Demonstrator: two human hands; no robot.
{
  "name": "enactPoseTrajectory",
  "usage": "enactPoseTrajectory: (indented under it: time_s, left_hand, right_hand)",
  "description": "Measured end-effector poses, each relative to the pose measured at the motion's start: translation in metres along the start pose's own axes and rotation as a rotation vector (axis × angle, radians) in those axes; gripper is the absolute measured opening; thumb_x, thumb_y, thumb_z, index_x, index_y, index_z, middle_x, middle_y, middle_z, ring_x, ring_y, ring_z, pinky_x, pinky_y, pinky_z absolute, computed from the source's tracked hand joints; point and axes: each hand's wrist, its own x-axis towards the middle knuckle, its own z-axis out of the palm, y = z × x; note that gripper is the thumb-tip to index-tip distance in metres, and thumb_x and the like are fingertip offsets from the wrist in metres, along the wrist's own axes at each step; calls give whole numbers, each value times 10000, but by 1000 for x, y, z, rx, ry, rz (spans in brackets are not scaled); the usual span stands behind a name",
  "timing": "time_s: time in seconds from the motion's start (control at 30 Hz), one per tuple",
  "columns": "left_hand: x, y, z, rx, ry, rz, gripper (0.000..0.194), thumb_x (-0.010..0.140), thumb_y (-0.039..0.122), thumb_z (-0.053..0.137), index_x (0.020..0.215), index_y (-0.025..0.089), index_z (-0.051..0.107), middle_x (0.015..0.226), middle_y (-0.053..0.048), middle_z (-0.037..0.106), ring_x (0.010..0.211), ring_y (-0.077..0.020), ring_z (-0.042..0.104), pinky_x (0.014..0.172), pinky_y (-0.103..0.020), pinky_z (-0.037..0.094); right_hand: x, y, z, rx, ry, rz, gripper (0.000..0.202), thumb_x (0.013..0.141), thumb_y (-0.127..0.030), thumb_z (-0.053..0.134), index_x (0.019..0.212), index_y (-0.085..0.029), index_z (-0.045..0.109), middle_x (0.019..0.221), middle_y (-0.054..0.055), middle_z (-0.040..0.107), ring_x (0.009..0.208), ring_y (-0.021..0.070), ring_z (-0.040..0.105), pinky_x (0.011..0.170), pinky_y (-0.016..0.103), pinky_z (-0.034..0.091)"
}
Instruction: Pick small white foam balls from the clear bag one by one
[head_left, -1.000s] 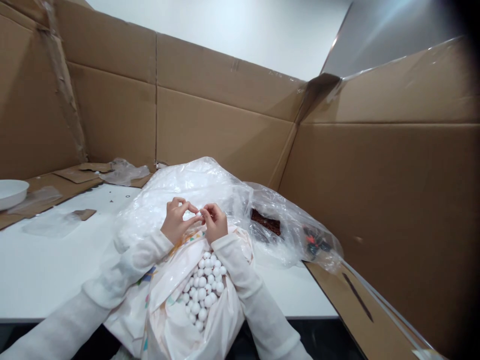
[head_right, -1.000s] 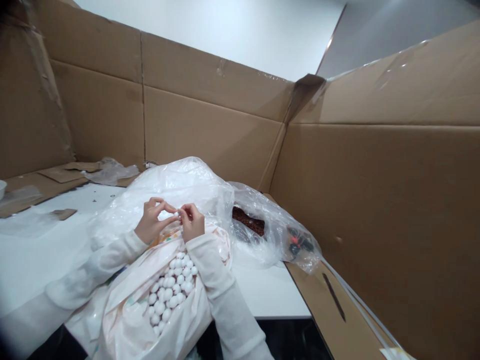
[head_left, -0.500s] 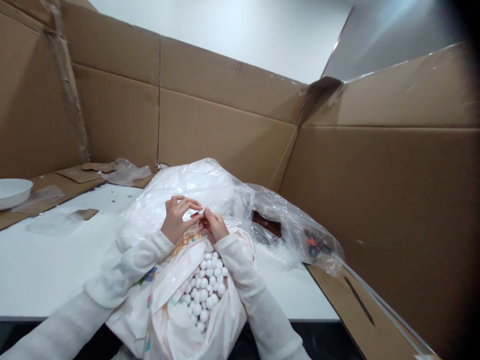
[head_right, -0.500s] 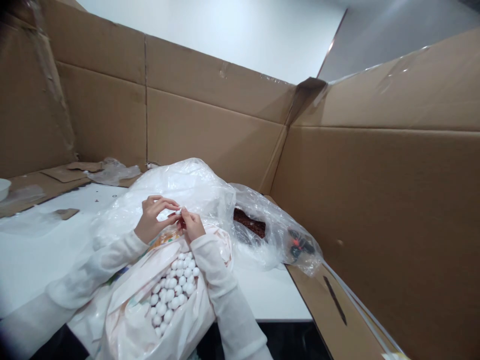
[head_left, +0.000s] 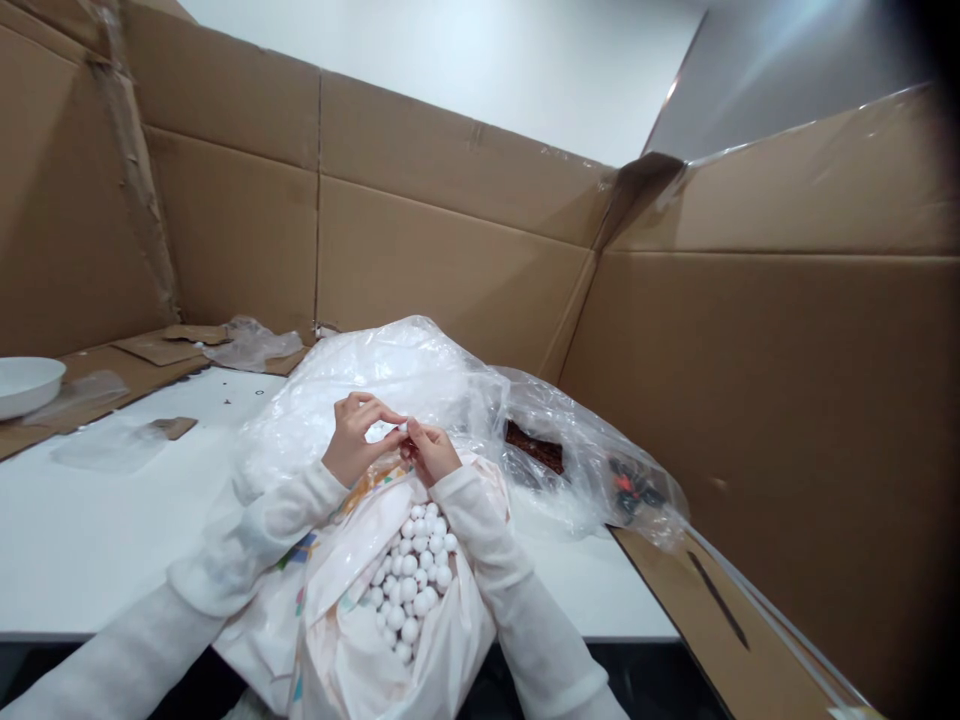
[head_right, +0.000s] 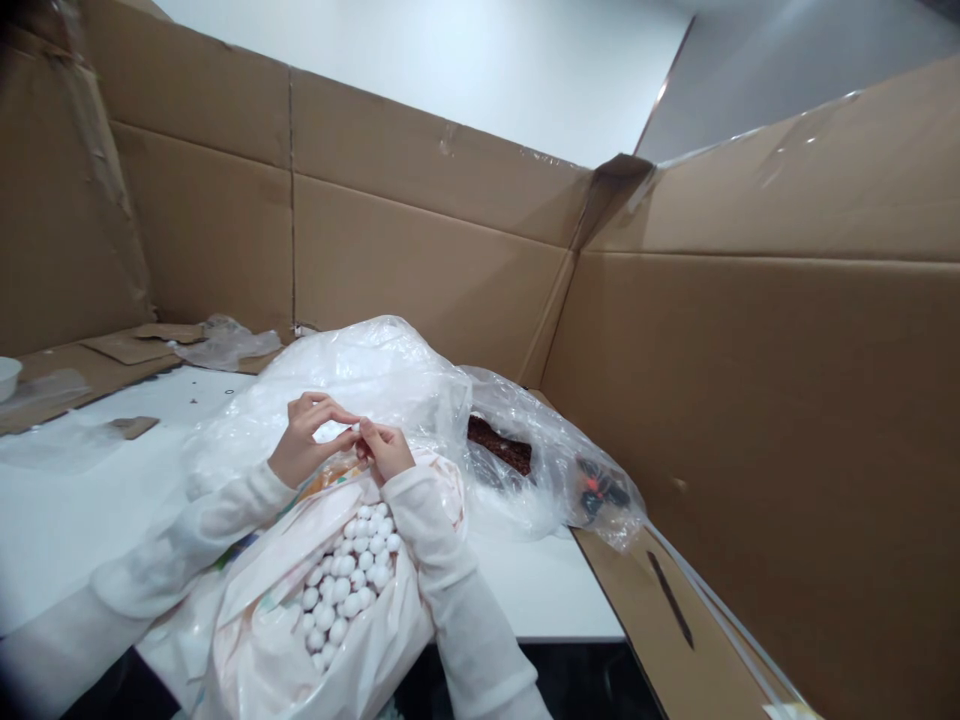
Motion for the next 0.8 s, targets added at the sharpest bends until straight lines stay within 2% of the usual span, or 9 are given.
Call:
enactPoseTrajectory:
  time_s: [0.27,0.37,0.4,0.47,0.53,0.57,0.67,0.73,0.8]
  left_hand:
    - [2,4,-1,-11,-45,-19,84,736,288,623,740,207,601,739,-6,611,888,-211,468,838,-378,300]
    - [8,16,-11,-31,-48,5,75,751,274,601,772,203,589,781,-12,618,885,-207,476,833,-370,312]
    - [10,21,-16,-48,-57,16,73,758,268,591,793,204,584,797,-11,620,872,-201,483,829,-366,314]
    - [12,33,-29,-96,-101,35,109,775,250,567,875,208,570,822,-6,619,833,-182,501,814,-350,325]
    - [13,46,-44,-139,-214,90,208,781,247,557,988,226,546,837,2,619,827,-177,506,813,-339,330]
    - [13,53,-50,-151,-296,134,199,789,252,547,988,240,551,839,6,619,834,-178,503,812,-333,332]
    - [10,71,-67,-188,-604,231,118,830,280,489,904,256,579,843,0,604,847,-181,490,777,-300,351]
    - [5,82,-71,-220,-814,263,138,855,283,445,897,244,570,855,-16,589,851,-180,485,749,-281,365]
    - [-2,90,-71,-234,-966,302,137,863,272,430,901,228,555,870,-28,579,864,-184,477,748,-278,367]
  right_hand:
    - [-2,-11,2,-28,5,-20,421,617,-550,601,526,-138,605,474,-3,544,397,63,361,411,229,268]
    - [-4,-32,-4,-158,-140,-6,501,600,-613,569,662,-122,650,564,27,601,423,74,412,438,239,337]
    - [-8,-42,-8,-211,-181,-2,543,629,-634,523,712,-114,657,571,36,604,442,83,433,453,243,361]
    - [-24,-65,-15,-315,-172,-19,611,741,-637,355,843,-112,650,611,54,620,476,99,467,479,251,384]
    - [-49,-89,-19,-482,-113,-97,566,818,-560,288,908,-123,636,678,62,635,528,106,488,527,257,401]
    - [-65,-99,-19,-572,-131,-141,513,833,-521,307,905,-134,636,692,59,636,560,115,504,560,265,414]
    - [-114,-121,-12,-794,-393,-202,323,829,-408,424,903,-168,628,849,67,651,788,160,568,757,312,429]
    - [-139,-123,-5,-903,-600,-241,311,799,-398,482,970,-166,602,924,84,647,889,172,556,830,311,407]
    - [-156,-117,-1,-1079,-624,-270,392,749,-445,540,1016,-161,574,955,105,630,950,193,521,852,320,392]
